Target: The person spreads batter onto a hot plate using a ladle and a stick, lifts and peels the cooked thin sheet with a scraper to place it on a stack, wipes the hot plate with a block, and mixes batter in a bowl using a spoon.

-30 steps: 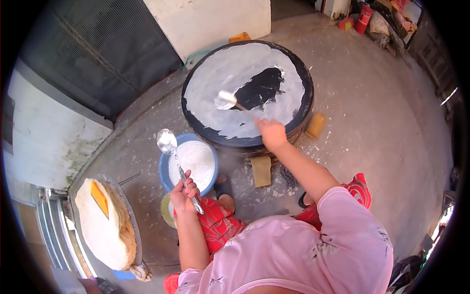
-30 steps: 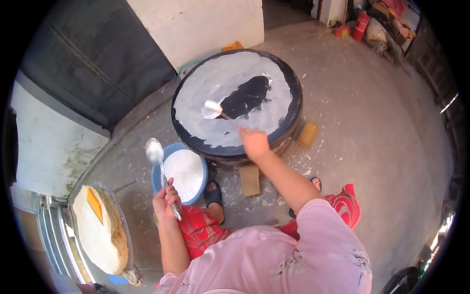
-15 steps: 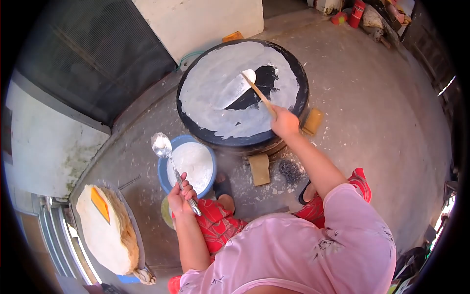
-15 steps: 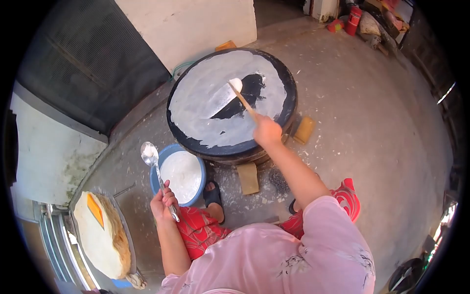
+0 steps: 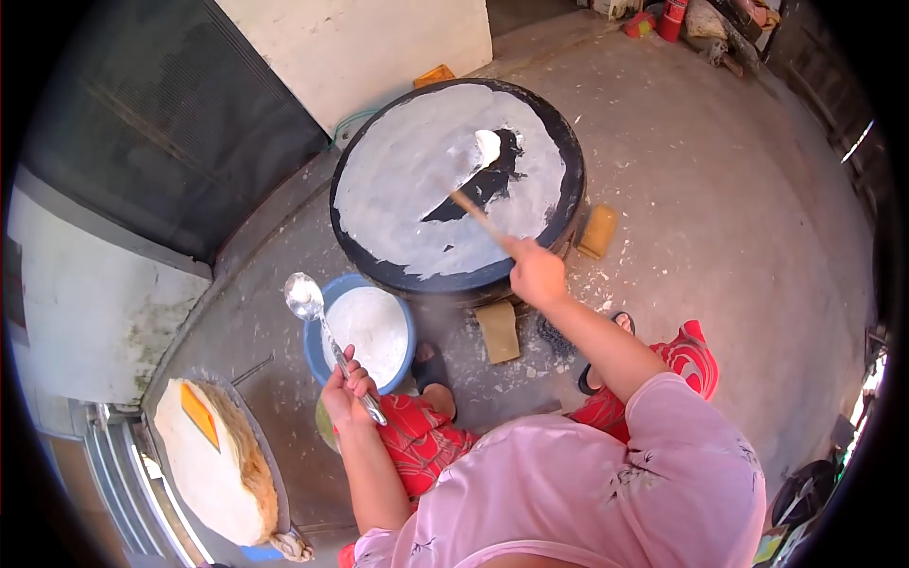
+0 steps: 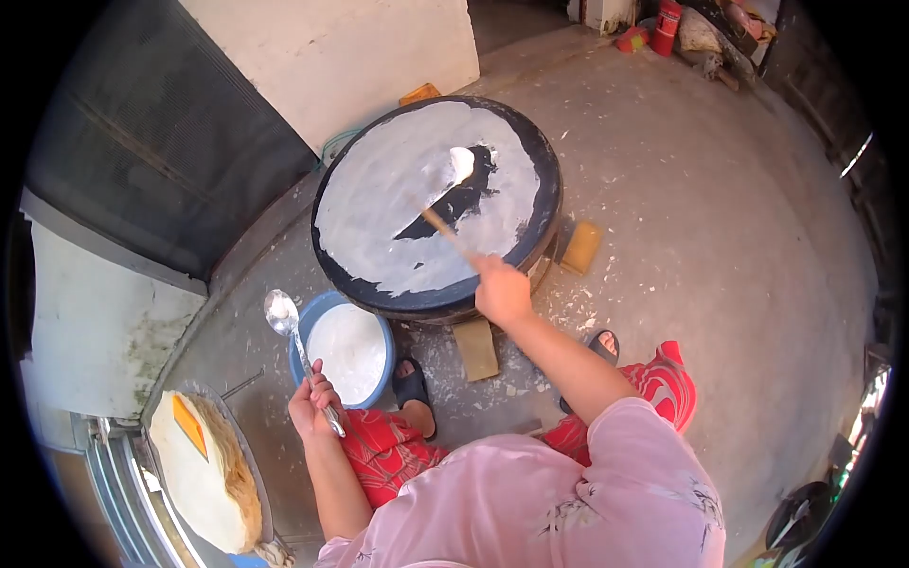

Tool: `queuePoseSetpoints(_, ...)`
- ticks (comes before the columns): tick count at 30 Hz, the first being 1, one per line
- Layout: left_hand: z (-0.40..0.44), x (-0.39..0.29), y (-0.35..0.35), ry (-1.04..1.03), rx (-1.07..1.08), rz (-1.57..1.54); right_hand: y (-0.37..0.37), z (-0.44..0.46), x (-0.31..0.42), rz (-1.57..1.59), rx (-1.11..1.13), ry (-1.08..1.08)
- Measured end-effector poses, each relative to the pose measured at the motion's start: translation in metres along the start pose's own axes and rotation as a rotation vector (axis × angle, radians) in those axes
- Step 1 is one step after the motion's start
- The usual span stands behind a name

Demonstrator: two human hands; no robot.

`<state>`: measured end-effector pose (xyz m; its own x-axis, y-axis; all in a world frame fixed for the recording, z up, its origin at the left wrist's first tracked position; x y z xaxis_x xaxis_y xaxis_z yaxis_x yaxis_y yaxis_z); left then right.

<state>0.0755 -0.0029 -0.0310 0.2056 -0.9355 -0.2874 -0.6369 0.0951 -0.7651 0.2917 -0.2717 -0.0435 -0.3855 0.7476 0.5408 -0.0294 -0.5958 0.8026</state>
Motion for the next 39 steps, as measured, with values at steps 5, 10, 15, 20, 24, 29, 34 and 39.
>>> queuePoseSetpoints(5, 0.000, 0.004, -0.001, 0.018, -0.004, 0.034, 0.021, 0.043, -0.052, -0.330, -0.049, -0.072)
queuePoseSetpoints(10, 0.001, 0.002, 0.000, 0.013, -0.017, 0.024, 0.047, 0.027, -0.075, -0.222, -0.037, -0.297)
queuePoseSetpoints(15, 0.006, 0.000, 0.003, 0.002, -0.018, 0.012, 0.046, 0.052, -0.119, 0.197, -0.117, -0.300)
queuePoseSetpoints(20, 0.005, 0.004, -0.001, 0.024, -0.028, 0.007, 0.033, 0.091, -0.181, 0.345, 0.027, -0.396)
queuePoseSetpoints(24, 0.008, 0.006, 0.000, 0.017, -0.015, -0.003, 0.053, 0.060, -0.189, 0.554, 0.288, -0.454)
queuePoseSetpoints(29, 0.012, 0.006, 0.002, 0.017, 0.008, 0.024, 0.041, 0.062, -0.200, 0.385, -0.048, -0.468)
queuePoseSetpoints(34, 0.009, 0.012, -0.002, 0.080, 0.037, 0.000, 0.037, 0.042, -0.131, 0.246, 0.171, -0.181)
queuePoseSetpoints(39, 0.004, 0.014, -0.003, 0.049, 0.029, 0.085, 0.036, 0.014, -0.164, 0.449, 0.156, -0.421)
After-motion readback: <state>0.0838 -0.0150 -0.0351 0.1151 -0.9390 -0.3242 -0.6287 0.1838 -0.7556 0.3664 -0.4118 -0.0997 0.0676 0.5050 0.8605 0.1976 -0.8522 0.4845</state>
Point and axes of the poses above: each hand's wrist, its own z-axis towards the middle knuckle, its own y-axis out of the back of the hand, x = y × z, the point moved 7 cm from there along z, towards the middle knuckle, and after that the axes turned 3 degrees about z, right-handed, at the moved point
